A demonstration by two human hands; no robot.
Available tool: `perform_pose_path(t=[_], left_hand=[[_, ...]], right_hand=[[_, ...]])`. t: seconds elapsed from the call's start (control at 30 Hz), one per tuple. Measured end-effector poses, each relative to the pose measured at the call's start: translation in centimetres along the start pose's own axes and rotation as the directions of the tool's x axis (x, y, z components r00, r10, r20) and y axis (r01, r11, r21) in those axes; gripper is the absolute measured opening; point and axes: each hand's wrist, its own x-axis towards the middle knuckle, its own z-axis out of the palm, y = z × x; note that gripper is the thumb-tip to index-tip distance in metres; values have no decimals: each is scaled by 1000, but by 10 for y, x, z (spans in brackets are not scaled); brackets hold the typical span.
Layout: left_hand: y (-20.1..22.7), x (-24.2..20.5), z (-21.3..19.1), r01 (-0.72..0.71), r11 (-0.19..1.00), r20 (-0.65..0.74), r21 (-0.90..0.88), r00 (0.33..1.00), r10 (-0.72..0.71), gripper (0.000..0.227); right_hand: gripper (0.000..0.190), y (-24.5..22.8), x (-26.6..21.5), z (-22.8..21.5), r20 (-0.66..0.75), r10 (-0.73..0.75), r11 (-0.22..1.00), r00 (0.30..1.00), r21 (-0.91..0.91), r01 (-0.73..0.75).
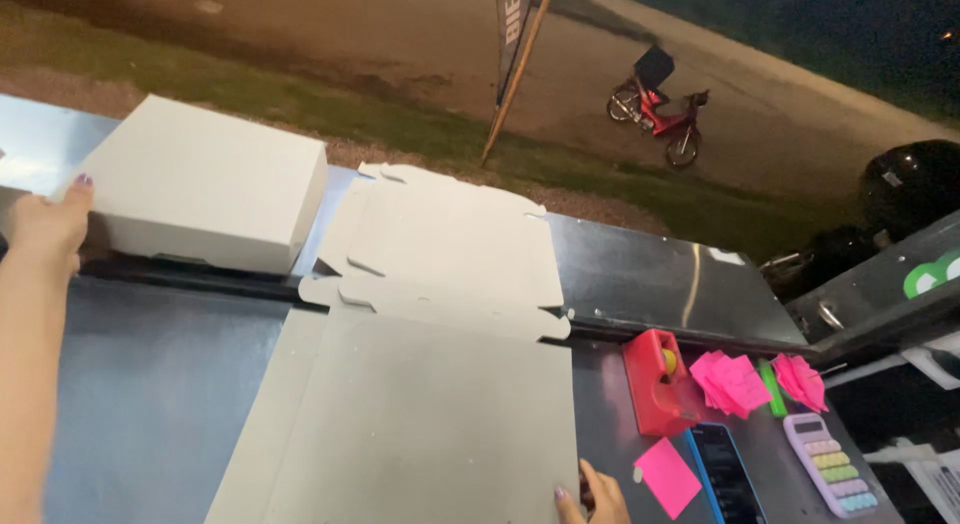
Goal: The person assembles flat cardboard boxes on a metal counter. They fold the side flaps, tuck the tabs into slots, and press the edges to form the box shape. Completed boxes are stacked on the left side of the counter.
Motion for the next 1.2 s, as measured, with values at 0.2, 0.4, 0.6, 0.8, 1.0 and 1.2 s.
perform_pose_path(t=[0.2,0.4,0.6,0.8,1.0,1.2], left_hand=[[26,-189,-42,-610,767,56,199,789,612,49],[-5,-487,-39,-870,445,574,-211,258,777,48],[-35,-512,-51,-896,346,672,279,440,596,93],[-38,-490,-72,-736,554,513,389,672,534,116],[-48,-482,-76,-618,768,597,165,682,421,100],[-7,-480,-102,-443,895,677,40,671,302,75]], right_hand=[[67,-80,-36,-46,-18,-63,997,998,-53,62],[62,-242,-106,-55,40,-636,766,771,-87,637],[61,-252,-135,-22,329,-654,696,682,-93,712],[86,-192,-119,-24,144,-206,868,968,-430,249],[92,-149,-97,-43,-77,-169,985,983,-50,166],[60,-150,-84,-82,-29,78,923,997,381,-61]])
